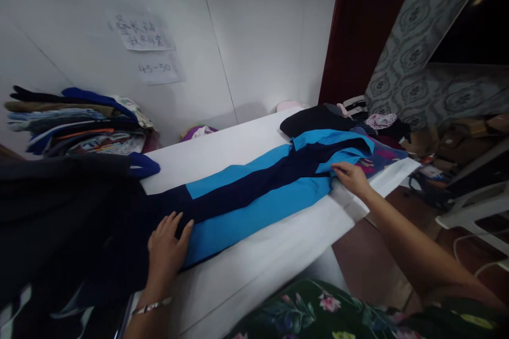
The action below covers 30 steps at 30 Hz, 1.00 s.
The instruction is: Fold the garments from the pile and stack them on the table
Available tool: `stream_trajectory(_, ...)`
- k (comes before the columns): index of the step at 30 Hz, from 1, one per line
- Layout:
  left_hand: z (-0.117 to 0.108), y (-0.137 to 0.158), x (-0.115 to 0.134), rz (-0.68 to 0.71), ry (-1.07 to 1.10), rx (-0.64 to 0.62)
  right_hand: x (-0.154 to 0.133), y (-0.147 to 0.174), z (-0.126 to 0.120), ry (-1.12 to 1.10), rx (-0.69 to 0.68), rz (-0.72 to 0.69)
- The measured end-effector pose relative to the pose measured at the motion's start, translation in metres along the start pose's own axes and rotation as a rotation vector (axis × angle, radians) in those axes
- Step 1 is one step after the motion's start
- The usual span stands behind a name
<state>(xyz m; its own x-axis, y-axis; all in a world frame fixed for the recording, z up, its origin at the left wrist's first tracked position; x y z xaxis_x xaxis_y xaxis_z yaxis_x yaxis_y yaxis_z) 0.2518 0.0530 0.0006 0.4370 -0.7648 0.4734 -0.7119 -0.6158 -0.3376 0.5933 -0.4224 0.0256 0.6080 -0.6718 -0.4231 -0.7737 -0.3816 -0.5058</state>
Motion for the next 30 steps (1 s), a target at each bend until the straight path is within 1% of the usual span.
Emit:
stream_trajectory(1,-0.004,0.002,0.013,0.057,0.04,0.028,0.007,0.007,-0.003,-0.003,0.004,0.02)
stream_trajectory(3,-0.003,0.009,0.041,0.173,0.114,0.017,0.012,0.018,-0.003,-0.007,-0.015,0.025)
stream_trajectory(6,0.016,0.023,0.078,0.318,0.172,-0.095,0.004,0.027,0.011,-0.008,-0.082,-0.003)
stream_trajectory(8,0.031,0.032,0.091,0.387,0.176,-0.163,-0.001,0.028,0.022,-0.008,-0.119,-0.009)
stream_trajectory(10,0.043,0.037,0.093,0.416,0.165,-0.204,-0.002,0.026,0.03,-0.005,-0.144,-0.003)
stream_trajectory(12,0.05,0.039,0.089,0.409,0.148,-0.241,-0.001,0.023,0.037,0.009,-0.168,0.001)
stream_trajectory(15,0.053,0.04,0.083,0.371,0.125,-0.299,0.001,0.018,0.041,0.041,-0.178,0.004)
stream_trajectory(18,0.053,0.042,0.084,0.355,0.092,-0.341,-0.001,0.015,0.039,0.086,-0.133,-0.002)
stream_trajectory(21,0.054,0.043,0.087,0.365,0.061,-0.355,-0.005,0.015,0.043,0.209,-0.157,-0.016)
stream_trajectory(25,0.055,0.042,0.085,0.358,0.034,-0.319,-0.009,0.019,0.046,0.396,-0.235,-0.018)
stream_trajectory(27,0.056,0.042,0.084,0.356,0.031,-0.305,-0.019,0.02,0.038,0.46,-0.206,-0.029)
stream_trajectory(30,0.057,0.042,0.083,0.354,0.046,-0.301,-0.053,0.022,0.021,0.449,-0.065,-0.103)
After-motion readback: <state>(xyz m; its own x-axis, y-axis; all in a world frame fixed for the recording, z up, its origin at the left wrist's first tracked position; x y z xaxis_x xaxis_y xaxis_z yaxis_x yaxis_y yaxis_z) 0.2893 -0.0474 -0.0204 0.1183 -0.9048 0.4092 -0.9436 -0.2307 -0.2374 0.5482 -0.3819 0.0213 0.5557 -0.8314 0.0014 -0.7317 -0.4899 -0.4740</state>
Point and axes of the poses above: each hand's wrist, its own y-axis away from the middle knuckle, its own z-axis out of the palm, x = y × z, the point moved 10 cm from there along -y, towards the middle knuckle, and after that the axes turned 11 degrees about y, right-handed, at the moved point
